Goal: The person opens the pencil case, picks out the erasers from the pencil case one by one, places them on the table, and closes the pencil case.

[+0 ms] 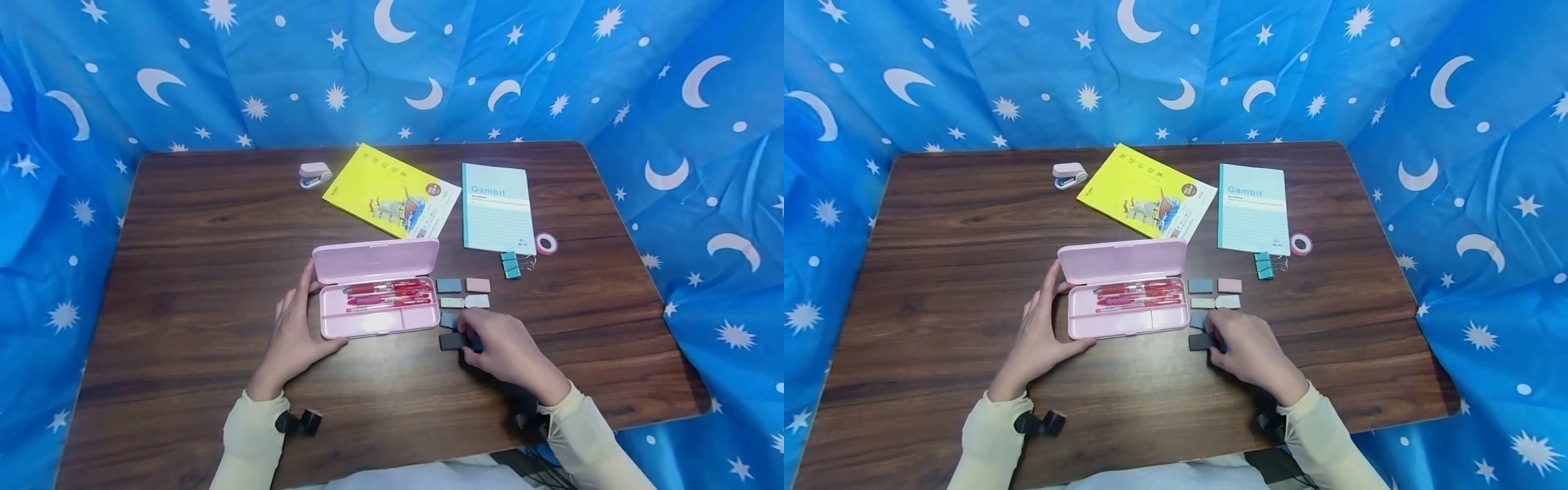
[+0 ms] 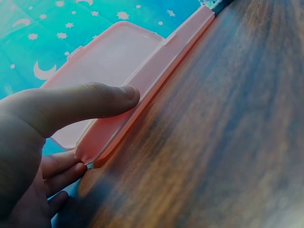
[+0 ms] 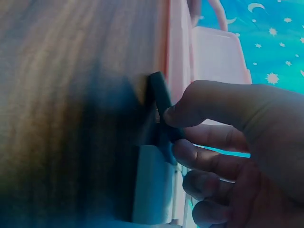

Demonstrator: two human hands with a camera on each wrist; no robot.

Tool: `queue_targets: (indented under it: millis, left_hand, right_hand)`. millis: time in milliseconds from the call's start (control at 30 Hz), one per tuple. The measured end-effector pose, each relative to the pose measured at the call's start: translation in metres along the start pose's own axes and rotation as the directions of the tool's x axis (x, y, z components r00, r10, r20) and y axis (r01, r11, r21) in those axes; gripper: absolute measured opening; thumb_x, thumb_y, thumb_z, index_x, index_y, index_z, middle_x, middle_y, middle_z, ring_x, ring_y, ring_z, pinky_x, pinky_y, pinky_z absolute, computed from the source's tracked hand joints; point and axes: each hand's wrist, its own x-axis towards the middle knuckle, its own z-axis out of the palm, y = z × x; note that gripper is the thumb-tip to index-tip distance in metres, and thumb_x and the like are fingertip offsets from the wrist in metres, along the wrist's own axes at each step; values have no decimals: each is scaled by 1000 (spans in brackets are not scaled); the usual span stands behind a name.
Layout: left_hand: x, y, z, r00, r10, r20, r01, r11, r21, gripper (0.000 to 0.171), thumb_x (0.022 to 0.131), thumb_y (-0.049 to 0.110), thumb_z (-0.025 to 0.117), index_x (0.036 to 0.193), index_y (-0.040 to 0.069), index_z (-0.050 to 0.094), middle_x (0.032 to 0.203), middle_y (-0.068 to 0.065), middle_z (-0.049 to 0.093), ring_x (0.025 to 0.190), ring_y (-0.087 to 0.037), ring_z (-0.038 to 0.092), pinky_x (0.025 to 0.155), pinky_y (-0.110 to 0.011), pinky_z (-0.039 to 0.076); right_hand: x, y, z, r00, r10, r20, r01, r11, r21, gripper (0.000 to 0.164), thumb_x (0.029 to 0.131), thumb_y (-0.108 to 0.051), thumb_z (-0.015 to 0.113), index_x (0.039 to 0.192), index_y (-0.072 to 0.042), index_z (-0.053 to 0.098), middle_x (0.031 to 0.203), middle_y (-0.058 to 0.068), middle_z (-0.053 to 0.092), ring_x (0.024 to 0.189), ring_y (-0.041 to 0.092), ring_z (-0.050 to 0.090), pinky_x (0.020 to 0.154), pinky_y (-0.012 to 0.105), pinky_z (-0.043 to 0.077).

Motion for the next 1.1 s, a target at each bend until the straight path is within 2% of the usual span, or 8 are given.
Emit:
queue_targets:
  millis: [267, 433, 567, 667, 733, 833, 967, 1100]
  left_hand:
    - [-3, 2, -1, 1000, -19, 20, 19, 1000, -13, 144, 56, 36, 99, 163, 32, 3, 141, -9, 56, 126, -29, 46, 110, -57, 23]
    - [-3, 10, -9, 998, -43, 45, 43, 999, -12, 140, 64, 38, 95, 163, 31, -3, 147, -14, 52, 132, -33, 44, 111, -60, 24]
    - [6, 18, -19, 999, -34, 34, 34, 999, -12, 133, 71, 36, 91, 163, 29, -5, 155, -17, 43, 141, -34, 40, 114, -60, 24]
    - [19, 25, -25, 1000, 24, 1, -24, 999, -26, 128, 74, 33, 89, 163, 25, -2, 159, -15, 36, 144, -34, 38, 116, -60, 24]
    - [30, 29, -27, 996, 85, -17, -85, 996, -29, 123, 76, 31, 88, 164, 20, 3, 160, -15, 35, 144, -35, 39, 116, -59, 25]
    - [40, 33, -28, 990, 141, -24, -141, 990, -17, 110, 78, 30, 85, 163, 14, 16, 159, -14, 39, 144, -34, 39, 115, -58, 28]
    - [38, 38, -30, 987, 158, -39, -159, 987, -4, 82, 83, 30, 81, 153, 12, 42, 150, -8, 51, 141, -27, 44, 112, -57, 31]
    - [24, 42, -34, 980, 182, -75, -185, 982, -28, 49, 86, 27, 79, 132, 15, 65, 136, -3, 62, 132, -22, 52, 109, -57, 32]
  right_hand:
    - [-1, -4, 9, 1000, -9, -9, 8, 998, -68, 30, 72, -19, 86, 93, -15, 66, 81, -7, 59, 63, 7, 48, 54, 27, 40]
    - [4, -7, -4, 1000, 14, 24, -13, 999, -53, 29, 76, -24, 86, 96, -15, 68, 81, -5, 62, 62, 7, 49, 55, 27, 40]
    - [21, -8, -23, 992, -16, -124, 17, 1000, 7, 28, 81, -27, 82, 100, -11, 68, 81, 1, 64, 64, 12, 54, 54, 30, 42]
    - [44, -6, -33, 961, -36, -276, 49, 998, 41, 38, 88, -27, 76, 118, -5, 66, 106, 10, 68, 89, 23, 63, 71, 42, 53]
    - [60, -5, -36, 953, -29, -303, 54, 996, 74, 50, 92, -26, 72, 136, -6, 58, 132, 13, 62, 116, 29, 60, 89, 50, 51]
    - [77, -4, -34, 972, -10, -236, 45, 988, 146, 63, 96, -26, 67, 152, -9, 44, 154, 13, 46, 141, 33, 43, 109, 57, 38]
    - [76, -10, -27, 978, -28, -207, 68, 980, 189, 61, 97, -26, 65, 152, -11, 44, 152, 12, 49, 141, 32, 45, 111, 56, 37]
    - [60, -19, -22, 956, -106, -272, 155, 974, 167, 51, 96, -28, 67, 142, -9, 57, 147, 12, 55, 137, 32, 49, 109, 56, 39]
